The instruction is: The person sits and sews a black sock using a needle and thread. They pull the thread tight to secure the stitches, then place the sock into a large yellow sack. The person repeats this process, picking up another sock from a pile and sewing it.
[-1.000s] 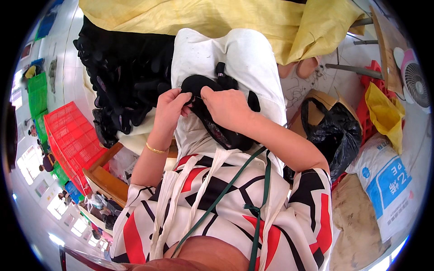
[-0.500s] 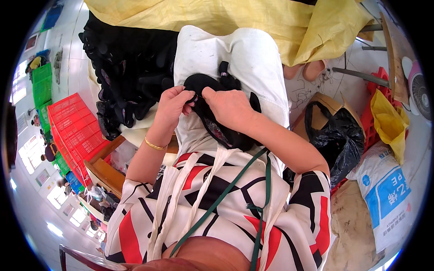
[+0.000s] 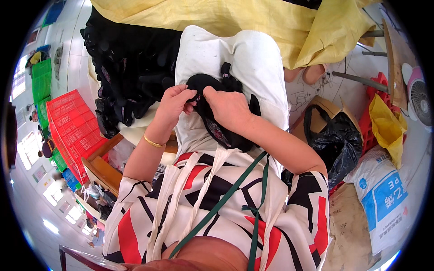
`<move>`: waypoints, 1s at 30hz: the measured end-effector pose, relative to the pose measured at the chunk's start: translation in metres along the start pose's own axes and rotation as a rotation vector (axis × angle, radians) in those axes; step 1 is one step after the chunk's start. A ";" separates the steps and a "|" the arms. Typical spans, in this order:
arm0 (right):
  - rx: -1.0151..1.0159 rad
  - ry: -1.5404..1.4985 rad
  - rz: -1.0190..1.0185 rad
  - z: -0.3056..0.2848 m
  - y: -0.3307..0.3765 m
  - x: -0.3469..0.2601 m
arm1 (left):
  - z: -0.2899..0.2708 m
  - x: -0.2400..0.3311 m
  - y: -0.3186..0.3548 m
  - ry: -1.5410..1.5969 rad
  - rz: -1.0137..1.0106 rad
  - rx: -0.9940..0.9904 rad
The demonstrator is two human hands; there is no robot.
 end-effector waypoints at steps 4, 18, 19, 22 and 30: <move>0.037 -0.121 0.041 0.000 -0.003 0.002 | 0.000 -0.002 0.001 0.070 -0.001 -0.020; 0.081 -0.333 -0.079 -0.021 -0.029 -0.014 | 0.007 -0.004 0.004 0.086 0.113 -0.013; 0.150 -0.337 -0.115 -0.016 -0.034 -0.009 | 0.009 -0.001 0.003 0.073 0.123 -0.014; -0.029 -0.813 0.178 -0.020 -0.052 0.009 | 0.008 0.001 0.005 0.045 0.134 -0.011; -0.261 -1.125 0.410 -0.070 -0.018 0.041 | 0.006 -0.003 0.002 -0.026 0.194 -0.014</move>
Point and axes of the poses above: each hand's wrist, its own y-axis away from the middle knuckle, its own z-axis out of the palm, x = y × z, the point moved 7 cm from there along -y, towards the middle knuckle, and after that the axes turned 15 degrees about z, right-handed, at the moved point
